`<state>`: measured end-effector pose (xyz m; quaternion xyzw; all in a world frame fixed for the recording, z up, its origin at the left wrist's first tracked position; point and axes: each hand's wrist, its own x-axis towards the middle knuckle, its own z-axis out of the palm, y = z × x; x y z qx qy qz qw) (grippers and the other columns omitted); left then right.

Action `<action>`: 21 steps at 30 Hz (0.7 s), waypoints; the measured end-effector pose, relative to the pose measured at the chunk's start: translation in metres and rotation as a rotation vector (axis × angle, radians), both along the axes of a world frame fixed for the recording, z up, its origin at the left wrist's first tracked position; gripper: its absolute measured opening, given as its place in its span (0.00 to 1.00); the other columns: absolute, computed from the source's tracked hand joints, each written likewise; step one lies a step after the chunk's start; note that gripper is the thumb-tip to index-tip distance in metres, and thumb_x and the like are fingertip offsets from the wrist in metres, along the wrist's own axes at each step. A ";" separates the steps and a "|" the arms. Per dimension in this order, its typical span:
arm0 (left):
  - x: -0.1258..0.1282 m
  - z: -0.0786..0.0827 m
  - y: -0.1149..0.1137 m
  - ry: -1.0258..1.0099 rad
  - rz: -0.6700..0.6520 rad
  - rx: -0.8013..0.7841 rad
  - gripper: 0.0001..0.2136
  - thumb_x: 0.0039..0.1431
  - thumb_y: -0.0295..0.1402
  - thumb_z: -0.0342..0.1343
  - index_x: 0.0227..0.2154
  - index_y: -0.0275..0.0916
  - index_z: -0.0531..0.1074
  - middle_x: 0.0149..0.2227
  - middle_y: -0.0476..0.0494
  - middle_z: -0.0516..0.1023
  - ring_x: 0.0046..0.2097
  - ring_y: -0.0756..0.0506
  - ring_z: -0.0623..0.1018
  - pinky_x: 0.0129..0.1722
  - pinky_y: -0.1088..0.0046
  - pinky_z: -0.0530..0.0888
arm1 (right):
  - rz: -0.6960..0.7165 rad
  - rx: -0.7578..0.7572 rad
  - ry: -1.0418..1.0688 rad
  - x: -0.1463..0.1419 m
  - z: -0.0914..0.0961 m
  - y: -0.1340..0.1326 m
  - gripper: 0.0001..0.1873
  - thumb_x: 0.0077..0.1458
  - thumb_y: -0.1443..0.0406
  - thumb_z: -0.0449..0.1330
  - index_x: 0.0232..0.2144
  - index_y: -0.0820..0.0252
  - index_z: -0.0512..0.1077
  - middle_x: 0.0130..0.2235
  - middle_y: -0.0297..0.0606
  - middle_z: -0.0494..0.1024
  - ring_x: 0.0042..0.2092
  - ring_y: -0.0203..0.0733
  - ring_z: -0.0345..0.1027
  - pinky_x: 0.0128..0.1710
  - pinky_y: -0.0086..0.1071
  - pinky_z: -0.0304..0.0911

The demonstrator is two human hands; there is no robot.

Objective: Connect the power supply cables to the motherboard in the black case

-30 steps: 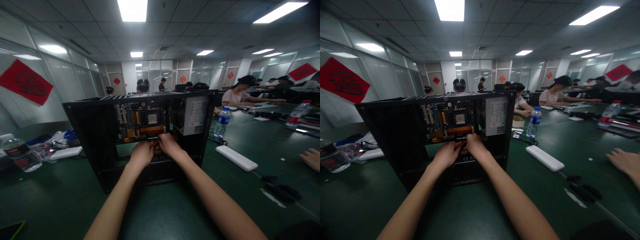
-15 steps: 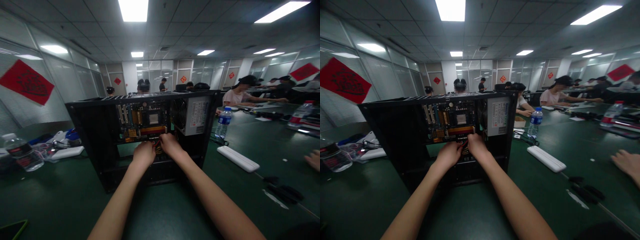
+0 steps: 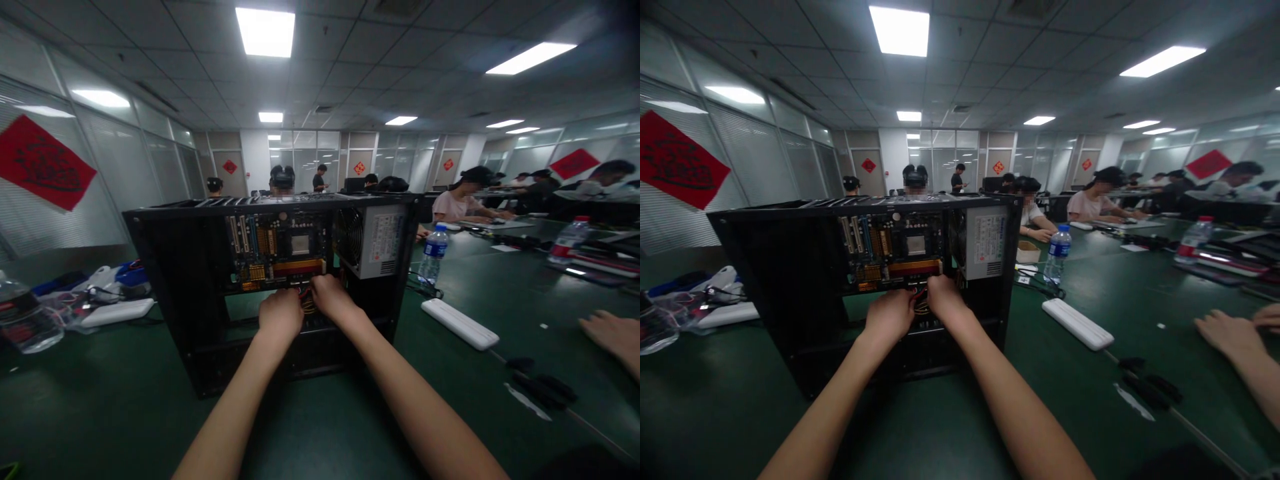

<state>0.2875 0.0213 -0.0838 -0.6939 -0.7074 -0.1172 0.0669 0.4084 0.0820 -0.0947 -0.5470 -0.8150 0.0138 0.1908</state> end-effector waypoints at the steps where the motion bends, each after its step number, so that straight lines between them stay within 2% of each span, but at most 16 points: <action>1: 0.000 0.001 0.000 0.003 0.002 -0.002 0.15 0.63 0.32 0.45 0.42 0.35 0.76 0.39 0.30 0.79 0.43 0.33 0.80 0.40 0.59 0.75 | 0.002 0.006 -0.002 0.000 0.000 0.000 0.15 0.62 0.73 0.50 0.40 0.68 0.78 0.42 0.54 0.80 0.45 0.51 0.76 0.40 0.33 0.65; 6: -0.011 0.008 0.001 -0.051 -0.075 -0.044 0.16 0.65 0.38 0.45 0.41 0.38 0.78 0.43 0.33 0.80 0.45 0.37 0.79 0.42 0.65 0.74 | -0.009 0.011 -0.015 0.001 -0.004 0.006 0.15 0.60 0.73 0.52 0.41 0.68 0.78 0.42 0.54 0.79 0.46 0.53 0.76 0.40 0.34 0.66; 8: -0.019 0.014 0.002 -0.089 -0.101 -0.002 0.16 0.66 0.39 0.46 0.40 0.40 0.78 0.43 0.36 0.80 0.46 0.40 0.79 0.43 0.68 0.73 | -0.008 0.009 -0.019 0.001 -0.005 0.008 0.14 0.60 0.72 0.52 0.41 0.67 0.78 0.42 0.54 0.79 0.46 0.53 0.76 0.40 0.34 0.66; 12: -0.030 0.023 0.008 -0.048 -0.033 0.071 0.14 0.65 0.38 0.48 0.41 0.42 0.79 0.43 0.39 0.81 0.46 0.39 0.79 0.43 0.67 0.73 | -0.016 0.011 -0.018 0.001 -0.006 0.009 0.13 0.58 0.73 0.54 0.41 0.67 0.78 0.42 0.55 0.79 0.45 0.54 0.76 0.40 0.34 0.66; 17: -0.023 0.019 0.021 0.008 -0.023 0.009 0.14 0.65 0.40 0.50 0.41 0.40 0.79 0.42 0.36 0.81 0.47 0.39 0.79 0.44 0.67 0.73 | -0.011 0.004 -0.016 0.001 -0.003 0.005 0.13 0.59 0.73 0.53 0.40 0.68 0.78 0.42 0.56 0.79 0.45 0.54 0.76 0.41 0.34 0.66; 21: -0.015 0.017 0.027 0.024 0.015 0.001 0.15 0.65 0.39 0.48 0.41 0.36 0.78 0.42 0.31 0.80 0.45 0.35 0.80 0.42 0.62 0.75 | -0.011 -0.006 -0.015 0.002 0.000 0.002 0.13 0.60 0.73 0.53 0.40 0.68 0.78 0.41 0.56 0.79 0.45 0.54 0.76 0.41 0.34 0.66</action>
